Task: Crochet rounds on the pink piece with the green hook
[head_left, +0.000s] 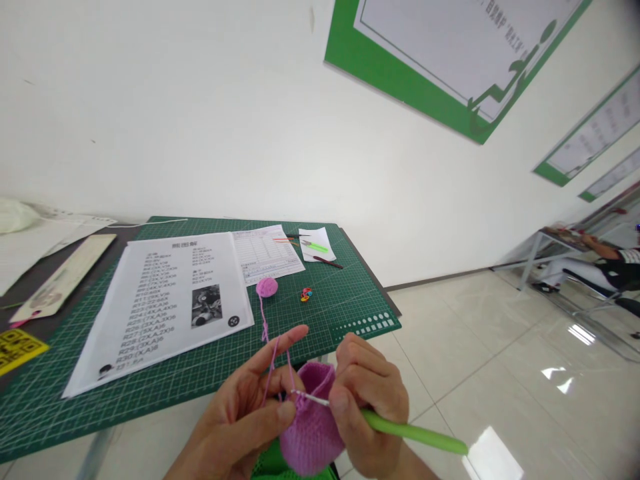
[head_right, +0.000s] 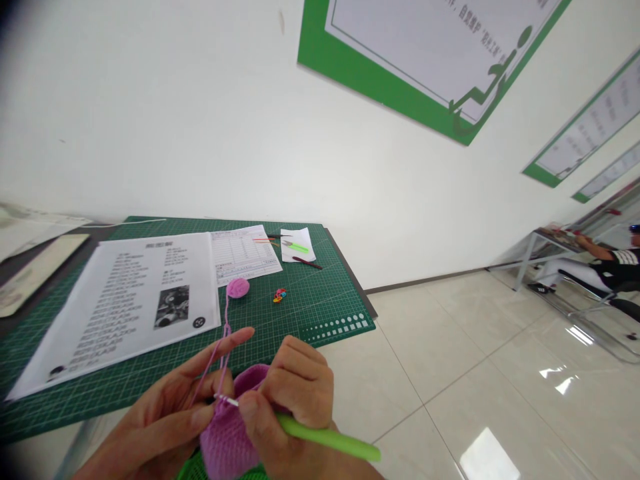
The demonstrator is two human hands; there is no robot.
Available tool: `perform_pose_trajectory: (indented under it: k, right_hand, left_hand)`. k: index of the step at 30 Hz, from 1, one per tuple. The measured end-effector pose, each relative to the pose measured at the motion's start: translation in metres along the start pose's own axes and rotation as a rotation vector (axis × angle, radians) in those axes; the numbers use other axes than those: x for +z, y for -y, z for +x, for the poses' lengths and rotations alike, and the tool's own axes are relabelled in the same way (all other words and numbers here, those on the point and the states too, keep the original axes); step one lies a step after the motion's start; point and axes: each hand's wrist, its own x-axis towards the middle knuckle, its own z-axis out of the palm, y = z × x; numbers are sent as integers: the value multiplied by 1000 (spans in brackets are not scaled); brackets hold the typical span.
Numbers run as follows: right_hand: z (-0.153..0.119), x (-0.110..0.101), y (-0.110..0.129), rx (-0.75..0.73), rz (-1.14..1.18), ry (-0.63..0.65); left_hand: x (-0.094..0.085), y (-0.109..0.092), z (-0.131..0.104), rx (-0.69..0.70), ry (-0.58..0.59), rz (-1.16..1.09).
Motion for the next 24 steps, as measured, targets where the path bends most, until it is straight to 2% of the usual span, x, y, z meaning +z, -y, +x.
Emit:
perform_pose_trajectory:
  k: [9, 16, 20, 24]
  right_hand:
    - [-6, -7, 1, 102, 73, 14]
    - [-1, -10, 5, 145, 108, -31]
    - [0, -11, 7, 188, 206, -61]
    - [-1, -11, 8, 277, 318, -55]
  left_hand:
    - [3, -1, -2, -17, 20, 10]
    - [2, 0, -1, -34, 27, -9]
    - [4, -1, -3, -34, 40, -3]
    - [7, 1, -6, -49, 1, 8]
